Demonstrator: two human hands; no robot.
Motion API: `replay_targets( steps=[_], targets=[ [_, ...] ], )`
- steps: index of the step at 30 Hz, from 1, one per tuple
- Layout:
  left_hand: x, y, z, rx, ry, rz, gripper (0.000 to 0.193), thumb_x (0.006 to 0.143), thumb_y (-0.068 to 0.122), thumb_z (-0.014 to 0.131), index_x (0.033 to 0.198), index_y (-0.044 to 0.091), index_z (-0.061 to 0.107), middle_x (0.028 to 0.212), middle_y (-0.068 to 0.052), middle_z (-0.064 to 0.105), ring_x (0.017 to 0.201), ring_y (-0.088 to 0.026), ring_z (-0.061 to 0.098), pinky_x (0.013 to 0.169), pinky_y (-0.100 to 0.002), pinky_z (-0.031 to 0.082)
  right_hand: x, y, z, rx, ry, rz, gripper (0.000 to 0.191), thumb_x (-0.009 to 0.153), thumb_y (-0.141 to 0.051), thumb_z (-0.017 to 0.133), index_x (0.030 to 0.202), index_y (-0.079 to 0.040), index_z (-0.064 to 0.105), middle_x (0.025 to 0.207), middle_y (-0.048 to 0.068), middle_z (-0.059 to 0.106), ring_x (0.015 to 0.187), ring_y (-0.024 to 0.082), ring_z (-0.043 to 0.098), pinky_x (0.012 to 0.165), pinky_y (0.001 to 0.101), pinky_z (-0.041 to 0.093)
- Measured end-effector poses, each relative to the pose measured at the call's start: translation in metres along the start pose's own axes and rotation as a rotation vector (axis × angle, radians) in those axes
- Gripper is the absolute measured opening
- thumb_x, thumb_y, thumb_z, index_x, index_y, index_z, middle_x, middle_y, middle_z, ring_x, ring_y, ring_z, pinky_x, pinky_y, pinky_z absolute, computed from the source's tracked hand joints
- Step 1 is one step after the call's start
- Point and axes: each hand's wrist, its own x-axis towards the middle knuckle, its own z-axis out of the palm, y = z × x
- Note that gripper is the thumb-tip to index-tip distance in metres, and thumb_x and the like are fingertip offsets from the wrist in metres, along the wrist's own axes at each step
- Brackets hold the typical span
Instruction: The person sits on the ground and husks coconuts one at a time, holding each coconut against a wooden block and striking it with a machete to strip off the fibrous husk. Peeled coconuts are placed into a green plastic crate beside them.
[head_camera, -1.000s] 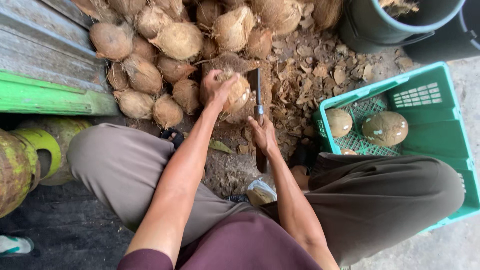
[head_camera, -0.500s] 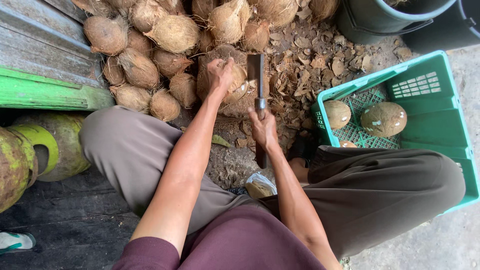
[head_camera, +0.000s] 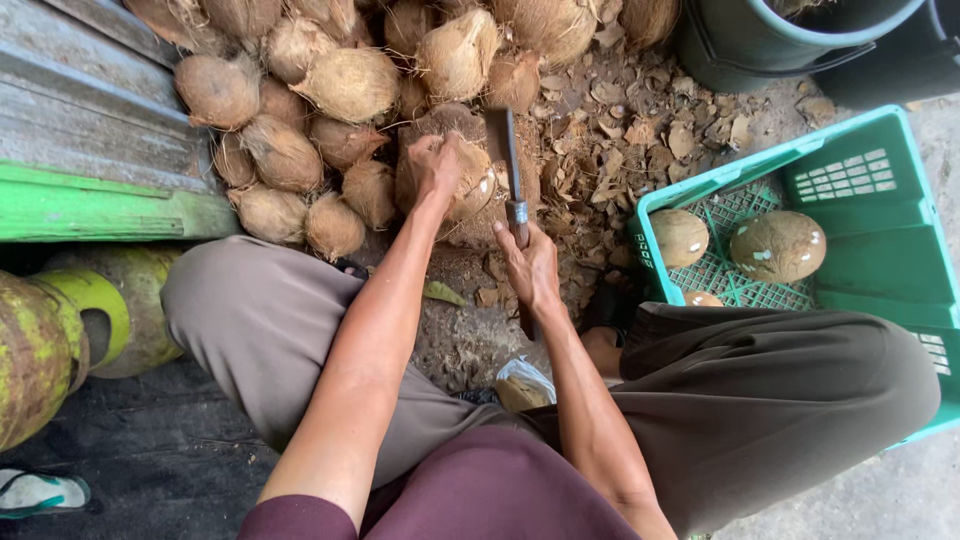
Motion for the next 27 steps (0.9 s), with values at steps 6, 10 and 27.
replay_targets(
  steps=[6,10,27],
  targets=[
    [-0.002,-0.004,0.001,0.067,0.022,0.011,0.042,0.094,0.041,0.059,0.119,0.008,0.063,0.124,-0.015,0.059,0.077,-0.02,0.063,0.066,-0.044,0.054,0.01,0.017,0.001,-0.024,0.05,-0.159,0.032,0.102,-0.035,0.066,0.08,-0.012,0.057,0.068,-0.003,0.054,0.056,0.009,0.051,0.047,0.0311,0.045],
    [0.008,-0.027,0.015,-0.01,0.166,0.24,0.038,0.093,0.038,0.069,0.111,0.005,0.075,0.125,-0.018,0.065,0.097,-0.025,0.06,0.08,-0.048,0.048,0.013,0.024,-0.005,-0.113,0.007,0.221,0.037,0.097,-0.045,0.061,0.076,-0.014,0.056,0.059,-0.003,0.054,0.048,0.012,0.048,0.044,0.0346,0.044],
    [-0.015,-0.015,0.004,-0.151,0.165,-0.022,0.039,0.095,0.043,0.061,0.117,0.012,0.066,0.108,-0.011,0.069,0.083,-0.021,0.067,0.073,-0.043,0.053,0.011,0.013,-0.005,-0.043,0.034,0.106,0.041,0.098,-0.047,0.06,0.078,-0.013,0.051,0.061,-0.002,0.049,0.05,0.011,0.047,0.046,0.0323,0.044]
  ],
)
